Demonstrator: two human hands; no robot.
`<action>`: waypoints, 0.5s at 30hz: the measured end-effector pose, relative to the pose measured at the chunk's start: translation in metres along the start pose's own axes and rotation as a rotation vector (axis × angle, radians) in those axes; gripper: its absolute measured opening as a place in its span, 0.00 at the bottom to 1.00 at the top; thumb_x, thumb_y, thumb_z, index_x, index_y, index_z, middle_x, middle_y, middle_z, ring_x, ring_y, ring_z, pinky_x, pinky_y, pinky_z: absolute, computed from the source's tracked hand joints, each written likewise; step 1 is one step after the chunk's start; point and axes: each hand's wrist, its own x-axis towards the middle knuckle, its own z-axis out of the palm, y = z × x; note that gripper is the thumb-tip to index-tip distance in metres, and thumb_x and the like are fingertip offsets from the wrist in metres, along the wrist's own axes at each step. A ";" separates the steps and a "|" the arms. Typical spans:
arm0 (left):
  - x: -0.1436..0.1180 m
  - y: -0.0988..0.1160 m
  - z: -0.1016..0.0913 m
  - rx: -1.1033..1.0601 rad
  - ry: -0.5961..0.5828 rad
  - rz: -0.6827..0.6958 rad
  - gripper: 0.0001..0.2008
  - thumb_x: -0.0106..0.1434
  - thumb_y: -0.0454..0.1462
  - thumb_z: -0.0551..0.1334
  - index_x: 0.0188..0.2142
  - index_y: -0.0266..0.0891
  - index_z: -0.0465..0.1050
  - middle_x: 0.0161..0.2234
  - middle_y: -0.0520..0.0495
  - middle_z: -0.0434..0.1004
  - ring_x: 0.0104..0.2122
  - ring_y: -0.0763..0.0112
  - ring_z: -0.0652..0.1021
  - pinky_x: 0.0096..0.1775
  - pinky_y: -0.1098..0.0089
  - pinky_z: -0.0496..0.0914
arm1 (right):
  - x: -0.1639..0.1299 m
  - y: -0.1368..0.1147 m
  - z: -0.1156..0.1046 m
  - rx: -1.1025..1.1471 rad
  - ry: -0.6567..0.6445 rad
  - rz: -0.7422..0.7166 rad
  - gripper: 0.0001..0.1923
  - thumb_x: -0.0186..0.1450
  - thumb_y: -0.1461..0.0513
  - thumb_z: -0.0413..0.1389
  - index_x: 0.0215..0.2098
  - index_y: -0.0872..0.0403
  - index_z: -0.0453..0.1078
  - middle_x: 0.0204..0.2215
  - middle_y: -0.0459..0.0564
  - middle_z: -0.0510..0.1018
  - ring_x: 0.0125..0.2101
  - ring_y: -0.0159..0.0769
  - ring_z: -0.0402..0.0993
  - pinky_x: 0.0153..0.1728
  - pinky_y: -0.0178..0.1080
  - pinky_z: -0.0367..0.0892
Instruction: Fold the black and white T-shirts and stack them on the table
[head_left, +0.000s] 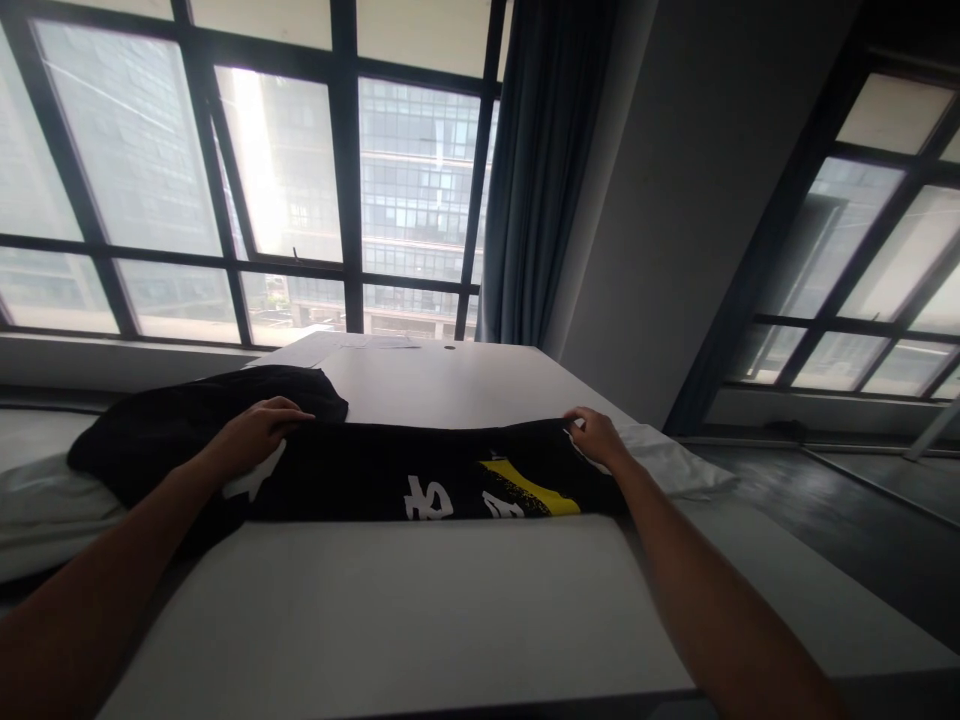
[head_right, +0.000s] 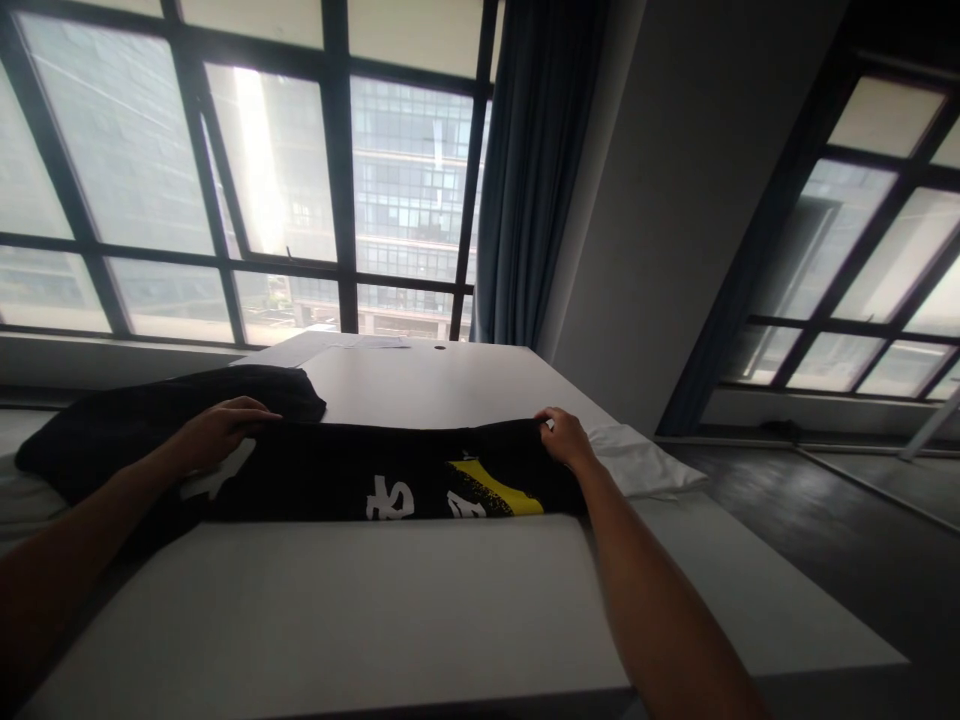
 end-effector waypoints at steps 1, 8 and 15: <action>0.000 -0.003 -0.001 0.012 0.005 0.022 0.20 0.60 0.44 0.52 0.43 0.41 0.79 0.47 0.46 0.75 0.47 0.58 0.73 0.53 0.62 0.65 | -0.001 0.000 -0.005 0.011 -0.010 0.009 0.14 0.62 0.65 0.51 0.43 0.56 0.76 0.40 0.52 0.80 0.37 0.35 0.75 0.43 0.33 0.66; -0.004 -0.012 -0.004 -0.032 -0.233 -0.016 0.13 0.48 0.41 0.57 0.28 0.43 0.80 0.45 0.47 0.78 0.47 0.54 0.74 0.54 0.60 0.67 | -0.010 0.000 -0.023 -0.028 -0.542 0.156 0.14 0.56 0.68 0.57 0.40 0.57 0.78 0.33 0.50 0.81 0.32 0.34 0.76 0.34 0.32 0.67; 0.000 0.016 0.004 -0.090 -0.165 -0.033 0.16 0.53 0.42 0.52 0.31 0.43 0.78 0.43 0.47 0.80 0.46 0.58 0.77 0.52 0.63 0.69 | -0.013 -0.036 -0.025 -0.307 -0.415 0.096 0.14 0.63 0.56 0.56 0.43 0.52 0.77 0.44 0.54 0.80 0.44 0.43 0.75 0.40 0.37 0.67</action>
